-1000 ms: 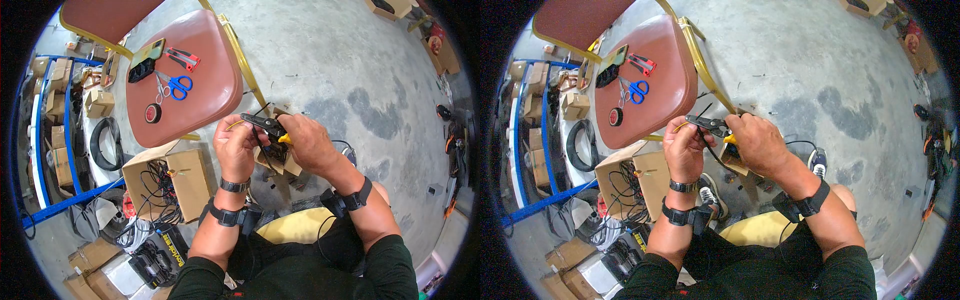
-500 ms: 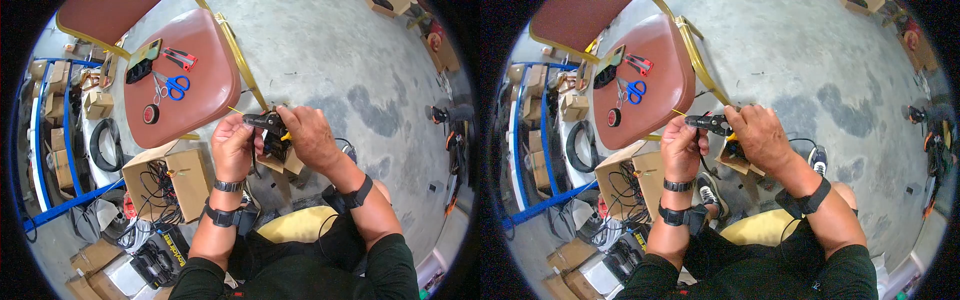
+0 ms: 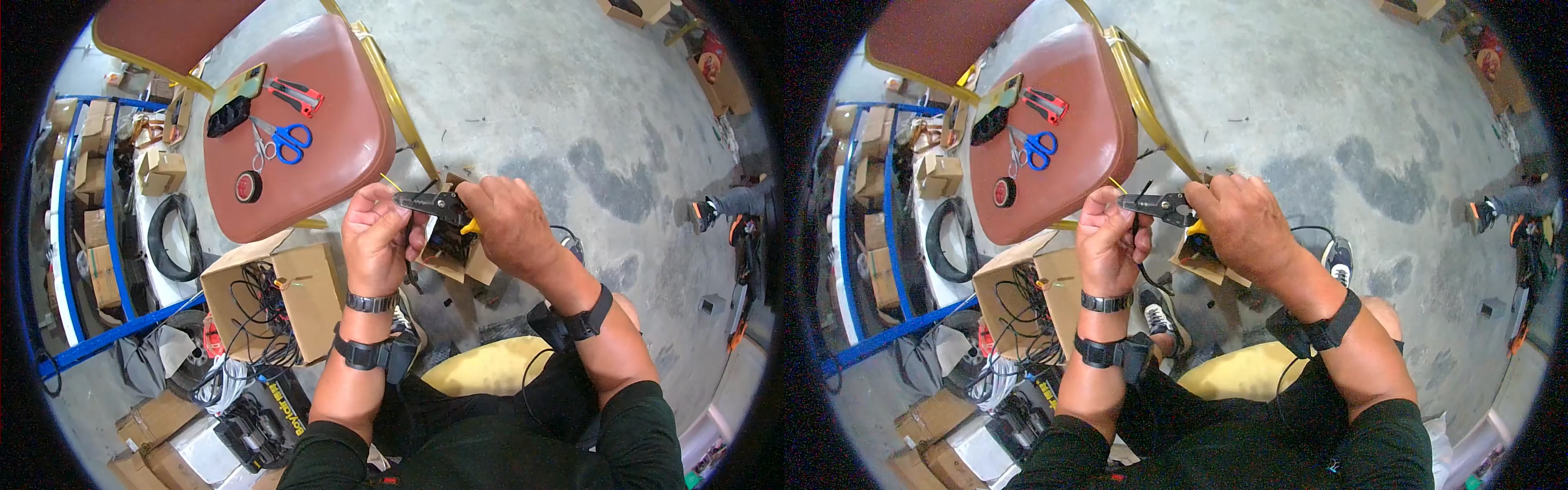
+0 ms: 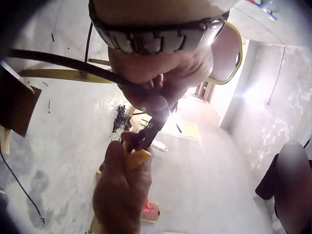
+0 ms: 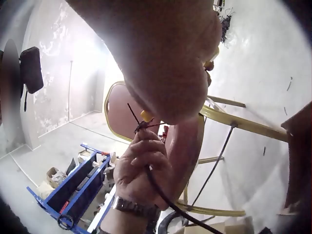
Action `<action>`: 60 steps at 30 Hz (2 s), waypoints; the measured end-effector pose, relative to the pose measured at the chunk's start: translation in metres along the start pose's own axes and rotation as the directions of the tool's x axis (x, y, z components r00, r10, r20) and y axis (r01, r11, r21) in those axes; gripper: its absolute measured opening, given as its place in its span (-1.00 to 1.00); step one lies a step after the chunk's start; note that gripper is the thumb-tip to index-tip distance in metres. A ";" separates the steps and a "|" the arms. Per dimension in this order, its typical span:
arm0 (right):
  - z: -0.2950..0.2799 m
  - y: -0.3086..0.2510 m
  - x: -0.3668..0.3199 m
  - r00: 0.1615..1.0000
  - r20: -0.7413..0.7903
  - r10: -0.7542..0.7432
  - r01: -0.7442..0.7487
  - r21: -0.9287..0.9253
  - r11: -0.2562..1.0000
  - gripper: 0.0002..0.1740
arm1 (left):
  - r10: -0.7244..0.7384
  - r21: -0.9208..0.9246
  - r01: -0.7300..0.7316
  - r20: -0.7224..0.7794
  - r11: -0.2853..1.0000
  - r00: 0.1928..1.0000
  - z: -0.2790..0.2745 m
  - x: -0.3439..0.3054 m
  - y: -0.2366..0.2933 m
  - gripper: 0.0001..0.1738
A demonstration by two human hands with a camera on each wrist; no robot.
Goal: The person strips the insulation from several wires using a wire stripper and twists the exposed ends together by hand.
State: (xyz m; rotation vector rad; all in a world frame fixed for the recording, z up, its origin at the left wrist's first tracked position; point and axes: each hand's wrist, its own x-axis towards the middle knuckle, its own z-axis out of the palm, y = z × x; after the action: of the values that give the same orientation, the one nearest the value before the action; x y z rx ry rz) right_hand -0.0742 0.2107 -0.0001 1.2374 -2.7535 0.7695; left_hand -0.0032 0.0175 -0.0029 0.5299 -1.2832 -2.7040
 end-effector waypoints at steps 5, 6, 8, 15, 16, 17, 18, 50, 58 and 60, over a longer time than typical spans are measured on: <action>0.012 0.004 -0.002 0.992 -0.115 -0.053 0.052 -0.017 0.999 -0.62 | -0.016 0.007 0.016 -0.012 1.000 1.000 0.002 -0.002 0.000 -0.81; 0.014 0.005 -0.003 0.989 -0.134 -0.063 0.060 -0.027 0.998 -0.60 | -0.016 0.000 0.016 0.003 1.000 1.000 0.002 -0.001 0.000 -0.81; 0.014 0.008 -0.004 0.986 -0.151 -0.072 0.066 -0.045 0.997 -0.57 | -0.018 -0.014 0.019 0.031 1.000 0.999 0.001 0.000 0.000 -0.82; 0.005 0.015 -0.002 0.985 -0.155 -0.070 0.060 -0.069 0.996 -0.55 | -0.078 -0.001 0.078 0.107 0.997 0.991 0.000 -0.001 0.001 -0.84; 0.003 0.016 -0.002 0.986 -0.153 -0.070 0.059 -0.076 0.995 -0.56 | -0.077 -0.003 0.077 0.116 0.997 0.990 0.001 -0.001 0.001 -0.84; 0.002 0.016 -0.001 0.987 -0.147 -0.069 0.058 -0.081 0.995 -0.59 | -0.076 -0.005 0.077 0.125 0.997 0.989 0.001 0.000 0.000 -0.84; 0.001 0.016 -0.001 0.988 -0.140 -0.068 0.056 -0.085 0.995 -0.61 | -0.076 -0.010 0.078 0.119 0.997 0.990 0.001 0.000 0.000 -0.84; 0.008 0.016 -0.002 0.991 -0.133 -0.003 -0.006 -0.064 0.998 -0.65 | -0.281 0.019 0.280 0.108 0.960 0.954 0.010 -0.005 -0.013 -0.77; 0.007 0.011 -0.003 0.995 -0.099 0.014 -0.003 0.110 0.994 -0.55 | -0.199 -0.085 0.220 0.201 0.972 0.959 0.014 -0.009 -0.018 -0.77; 0.010 0.011 -0.004 0.996 -0.079 0.029 -0.017 0.145 0.989 -0.50 | -0.172 -0.098 0.192 0.182 0.977 0.968 0.014 -0.008 -0.021 -0.79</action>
State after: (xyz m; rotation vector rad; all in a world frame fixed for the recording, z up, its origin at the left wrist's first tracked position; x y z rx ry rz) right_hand -0.0769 0.2153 -0.0144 1.1705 -2.6938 1.0134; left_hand 0.0010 0.0426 -0.0085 0.4288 -1.1578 -3.0136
